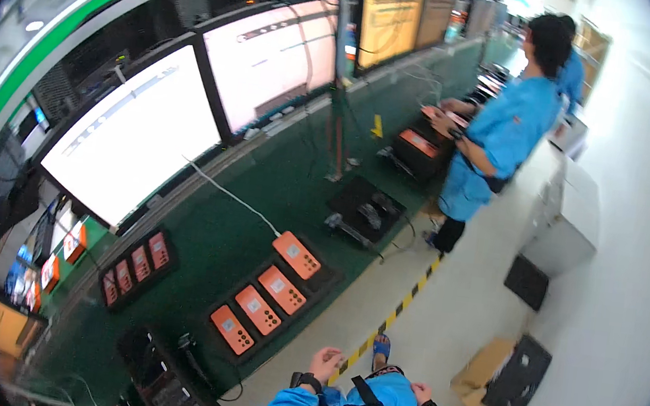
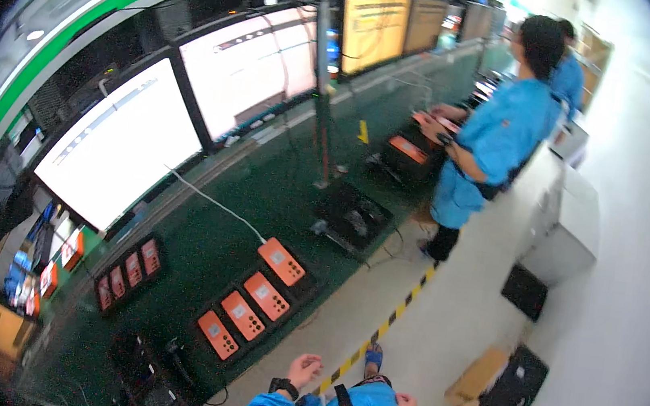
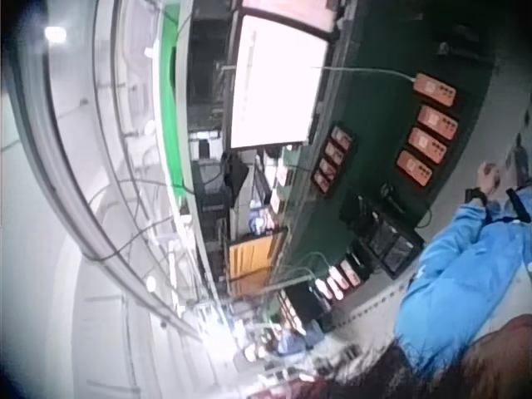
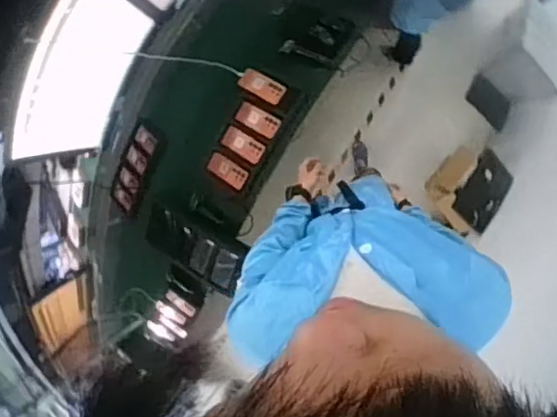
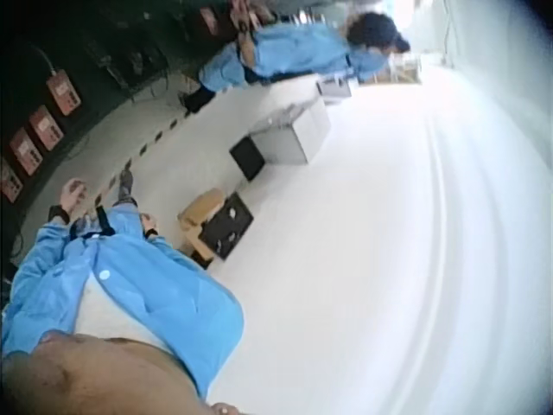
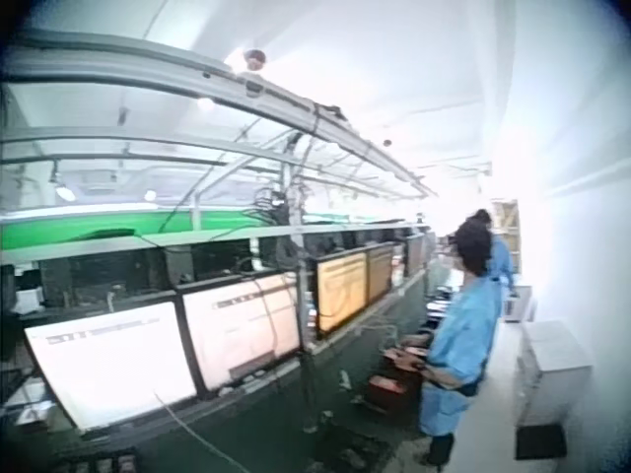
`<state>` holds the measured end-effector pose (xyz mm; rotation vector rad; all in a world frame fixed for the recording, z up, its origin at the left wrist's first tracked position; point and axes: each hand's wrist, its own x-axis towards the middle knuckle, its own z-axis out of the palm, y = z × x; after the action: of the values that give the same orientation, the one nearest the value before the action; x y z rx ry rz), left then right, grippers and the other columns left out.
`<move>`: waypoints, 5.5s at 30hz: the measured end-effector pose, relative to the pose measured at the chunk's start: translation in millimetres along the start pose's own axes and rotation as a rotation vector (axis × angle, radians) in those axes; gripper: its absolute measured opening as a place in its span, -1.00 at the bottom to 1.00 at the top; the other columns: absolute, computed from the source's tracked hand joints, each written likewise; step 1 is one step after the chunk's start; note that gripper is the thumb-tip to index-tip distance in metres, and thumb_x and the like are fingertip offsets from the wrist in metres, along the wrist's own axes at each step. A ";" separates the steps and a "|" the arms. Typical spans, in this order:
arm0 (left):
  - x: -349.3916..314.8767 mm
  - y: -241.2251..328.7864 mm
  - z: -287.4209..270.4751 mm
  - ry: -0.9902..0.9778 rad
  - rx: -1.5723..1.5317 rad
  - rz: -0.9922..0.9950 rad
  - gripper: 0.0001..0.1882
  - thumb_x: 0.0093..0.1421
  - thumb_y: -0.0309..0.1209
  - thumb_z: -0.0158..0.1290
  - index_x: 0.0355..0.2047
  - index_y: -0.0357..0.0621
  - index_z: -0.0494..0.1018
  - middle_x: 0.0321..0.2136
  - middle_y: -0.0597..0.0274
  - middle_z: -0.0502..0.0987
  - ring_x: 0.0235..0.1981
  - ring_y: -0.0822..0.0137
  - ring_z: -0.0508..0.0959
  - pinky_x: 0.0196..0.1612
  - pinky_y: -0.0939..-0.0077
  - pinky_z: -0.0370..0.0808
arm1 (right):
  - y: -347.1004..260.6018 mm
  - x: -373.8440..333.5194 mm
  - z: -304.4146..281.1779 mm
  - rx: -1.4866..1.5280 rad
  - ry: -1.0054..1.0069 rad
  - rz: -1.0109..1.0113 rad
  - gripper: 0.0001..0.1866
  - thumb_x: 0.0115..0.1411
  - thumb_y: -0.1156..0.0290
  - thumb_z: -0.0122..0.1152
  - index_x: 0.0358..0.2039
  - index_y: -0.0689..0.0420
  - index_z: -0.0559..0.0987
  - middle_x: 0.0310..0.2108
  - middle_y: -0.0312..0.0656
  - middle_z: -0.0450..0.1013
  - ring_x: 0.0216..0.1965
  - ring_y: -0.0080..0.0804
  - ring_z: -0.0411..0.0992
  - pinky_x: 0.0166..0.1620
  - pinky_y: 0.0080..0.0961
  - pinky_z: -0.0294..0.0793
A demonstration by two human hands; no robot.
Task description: The recorder is testing multiple electronic handheld devices by connecting them to charging cables and scanning barcodes in a manufacturing environment.
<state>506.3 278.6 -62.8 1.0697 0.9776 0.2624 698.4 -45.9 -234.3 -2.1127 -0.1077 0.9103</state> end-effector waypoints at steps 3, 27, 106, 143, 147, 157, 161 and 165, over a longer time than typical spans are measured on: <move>10.2 -4.0 -12.6 0.219 -0.076 -0.094 -0.79 0.15 -0.43 0.02 -0.20 -0.19 0.45 -0.36 0.14 0.57 -0.46 0.39 0.52 -0.43 0.50 0.49 | -78.3 49.1 -20.3 0.203 -0.138 0.232 -0.74 0.12 0.37 0.13 -0.20 0.22 0.50 -0.35 -0.10 0.52 -0.40 -0.31 0.48 -0.35 -0.41 0.49; 8.1 17.4 -147.0 1.439 0.131 -0.234 -0.35 -0.09 -0.60 0.12 0.03 -0.11 0.13 -0.09 -0.07 0.19 -0.19 -0.05 0.38 -0.24 0.13 0.46 | -313.8 140.2 126.0 -0.387 -0.337 -0.324 -0.64 0.15 0.29 0.11 -0.09 0.20 0.40 -0.35 -0.12 0.50 -0.43 -0.37 0.49 -0.44 -0.45 0.50; -49.9 -117.6 -197.6 0.936 0.302 -0.293 0.21 -0.15 -0.37 0.25 0.27 -0.35 -0.43 0.27 -0.25 -0.17 0.31 -0.06 -0.11 0.32 0.29 -0.11 | -782.8 -204.6 31.4 -0.634 -1.153 -1.923 -0.67 -0.03 0.27 0.11 -0.19 0.01 0.50 -0.50 -0.28 0.31 -0.54 -0.48 0.22 -0.51 -0.61 0.12; -17.8 -29.6 -165.5 0.981 0.435 -0.350 0.20 -0.12 -0.40 0.20 0.29 -0.13 -0.50 0.30 -0.16 -0.24 0.32 -0.02 -0.12 0.30 0.30 0.00 | -819.4 -209.6 57.8 -0.636 -1.309 -1.944 -0.67 0.01 0.17 0.10 -0.22 0.02 0.52 -0.51 -0.29 0.33 -0.57 -0.48 0.24 -0.56 -0.58 0.13; -20.2 -52.9 -160.5 1.023 0.477 -0.400 0.22 -0.11 -0.37 0.21 0.29 0.02 -0.52 0.30 -0.17 -0.25 0.24 -0.15 0.09 0.12 0.19 0.32 | -824.8 -205.0 58.1 -0.606 -1.320 -1.957 -0.66 0.02 0.15 0.10 -0.22 0.03 0.52 -0.51 -0.29 0.33 -0.58 -0.48 0.24 -0.56 -0.58 0.13; -23.0 -25.2 -171.4 0.969 0.403 -0.300 0.17 -0.15 -0.42 0.20 0.27 -0.33 -0.43 0.27 -0.23 -0.15 0.30 -0.07 -0.10 0.33 0.31 -0.12 | -823.4 -188.7 60.8 -0.501 -1.341 -1.888 -0.66 0.03 0.13 0.10 -0.23 0.03 0.53 -0.51 -0.30 0.33 -0.59 -0.47 0.25 -0.57 -0.57 0.13; -22.6 -9.5 -165.6 0.925 0.345 -0.380 0.17 -0.15 -0.43 0.21 0.27 -0.32 -0.43 0.29 -0.18 -0.26 0.32 -0.04 -0.20 0.34 0.31 -0.17 | -817.8 -180.1 47.5 -0.390 -1.368 -1.830 -0.65 0.03 0.11 0.10 -0.23 0.03 0.53 -0.51 -0.30 0.34 -0.59 -0.47 0.25 -0.58 -0.57 0.13; -28.0 -26.9 -162.1 0.968 0.411 -0.372 0.20 -0.17 -0.45 0.22 0.27 -0.30 -0.44 0.27 -0.25 -0.18 0.30 -0.09 -0.10 0.33 0.28 -0.11 | -806.3 -175.8 53.0 -0.146 -1.557 -1.757 -0.65 0.04 0.10 0.10 -0.23 0.03 0.53 -0.51 -0.30 0.34 -0.60 -0.47 0.25 -0.58 -0.57 0.13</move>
<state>357.3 348.0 -90.4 1.0999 2.1447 0.2790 714.5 460.4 419.3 -0.2500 -2.2574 0.9610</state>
